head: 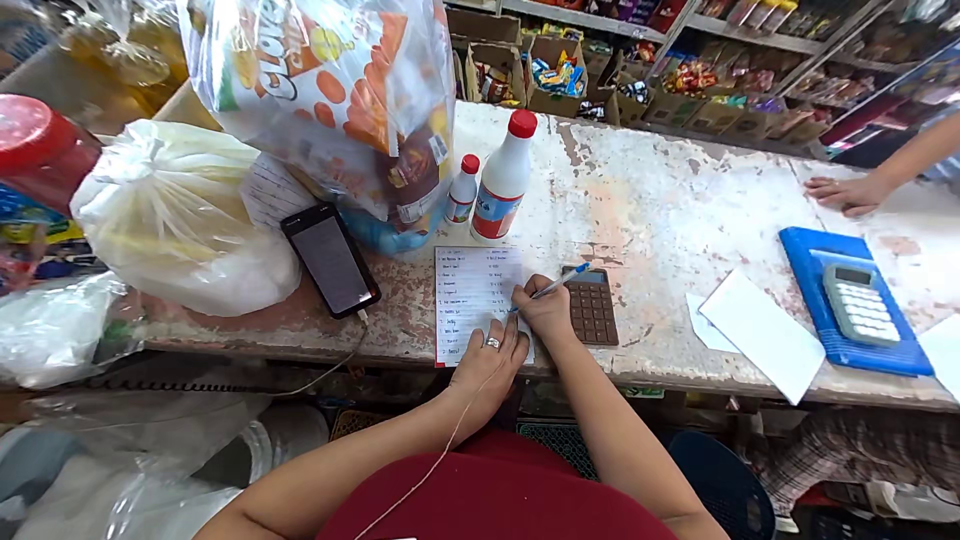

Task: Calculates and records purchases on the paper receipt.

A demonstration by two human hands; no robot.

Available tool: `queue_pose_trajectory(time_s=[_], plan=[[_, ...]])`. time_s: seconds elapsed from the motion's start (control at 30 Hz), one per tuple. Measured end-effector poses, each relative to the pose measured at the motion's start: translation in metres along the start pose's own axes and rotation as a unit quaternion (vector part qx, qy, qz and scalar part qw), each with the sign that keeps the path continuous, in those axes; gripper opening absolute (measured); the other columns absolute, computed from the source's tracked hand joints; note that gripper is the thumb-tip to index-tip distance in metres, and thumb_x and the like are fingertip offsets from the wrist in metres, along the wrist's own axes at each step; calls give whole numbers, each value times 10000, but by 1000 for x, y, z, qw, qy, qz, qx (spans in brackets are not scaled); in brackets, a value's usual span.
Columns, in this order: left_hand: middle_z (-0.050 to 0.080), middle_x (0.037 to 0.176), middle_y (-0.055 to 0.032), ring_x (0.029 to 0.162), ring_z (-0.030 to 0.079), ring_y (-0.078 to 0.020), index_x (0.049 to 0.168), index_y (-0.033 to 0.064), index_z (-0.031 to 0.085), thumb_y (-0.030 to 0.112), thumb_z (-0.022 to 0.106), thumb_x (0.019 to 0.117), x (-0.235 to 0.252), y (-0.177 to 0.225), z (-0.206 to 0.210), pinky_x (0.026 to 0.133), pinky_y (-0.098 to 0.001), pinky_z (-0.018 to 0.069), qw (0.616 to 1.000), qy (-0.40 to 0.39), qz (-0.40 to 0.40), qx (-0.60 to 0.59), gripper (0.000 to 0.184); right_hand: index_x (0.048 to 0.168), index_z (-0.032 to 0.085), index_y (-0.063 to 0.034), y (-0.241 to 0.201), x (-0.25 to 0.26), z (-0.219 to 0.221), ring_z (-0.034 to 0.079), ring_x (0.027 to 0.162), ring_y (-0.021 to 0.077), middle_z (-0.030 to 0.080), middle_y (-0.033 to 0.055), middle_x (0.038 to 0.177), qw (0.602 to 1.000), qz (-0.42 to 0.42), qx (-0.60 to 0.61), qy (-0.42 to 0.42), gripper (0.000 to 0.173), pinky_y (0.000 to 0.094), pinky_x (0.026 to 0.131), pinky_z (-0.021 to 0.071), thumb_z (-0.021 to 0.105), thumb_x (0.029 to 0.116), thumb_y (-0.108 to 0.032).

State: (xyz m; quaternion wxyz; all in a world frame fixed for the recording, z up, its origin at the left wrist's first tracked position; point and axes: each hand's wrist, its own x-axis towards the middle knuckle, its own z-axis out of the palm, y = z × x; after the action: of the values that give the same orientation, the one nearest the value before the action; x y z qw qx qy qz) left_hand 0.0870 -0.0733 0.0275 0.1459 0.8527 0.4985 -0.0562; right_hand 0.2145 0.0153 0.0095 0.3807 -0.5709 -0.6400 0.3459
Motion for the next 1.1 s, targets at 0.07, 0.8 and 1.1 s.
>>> queue_pose_trajectory(time_s=[0.07,0.8,1.1], plan=[[258,1654,-250,1475,349,-443,1542,0,343,288,716,930,0,0,-1,1033,-592,422,1000,-4,-2,-1,772,653,522,-89,1,0,1,413,457,48,470,-16,533,1000,-5,6,8,307,229,457,346,710,892,-49],[380,1601,-238,1455,407,-413,1485,-11,460,223,581,1025,-9,-20,5,1079,-561,428,992,77,44,-88,531,761,504,-137,12,14,5,536,508,3,543,-100,601,980,-38,170,96,247,180,510,489,589,963,-23],[495,1525,-208,1386,492,-383,1408,-12,559,282,503,1072,-6,-32,8,1062,-506,448,984,130,76,-97,450,1048,563,-64,14,15,1,577,549,7,662,-55,825,970,-16,231,70,221,166,542,532,360,1104,-130]])
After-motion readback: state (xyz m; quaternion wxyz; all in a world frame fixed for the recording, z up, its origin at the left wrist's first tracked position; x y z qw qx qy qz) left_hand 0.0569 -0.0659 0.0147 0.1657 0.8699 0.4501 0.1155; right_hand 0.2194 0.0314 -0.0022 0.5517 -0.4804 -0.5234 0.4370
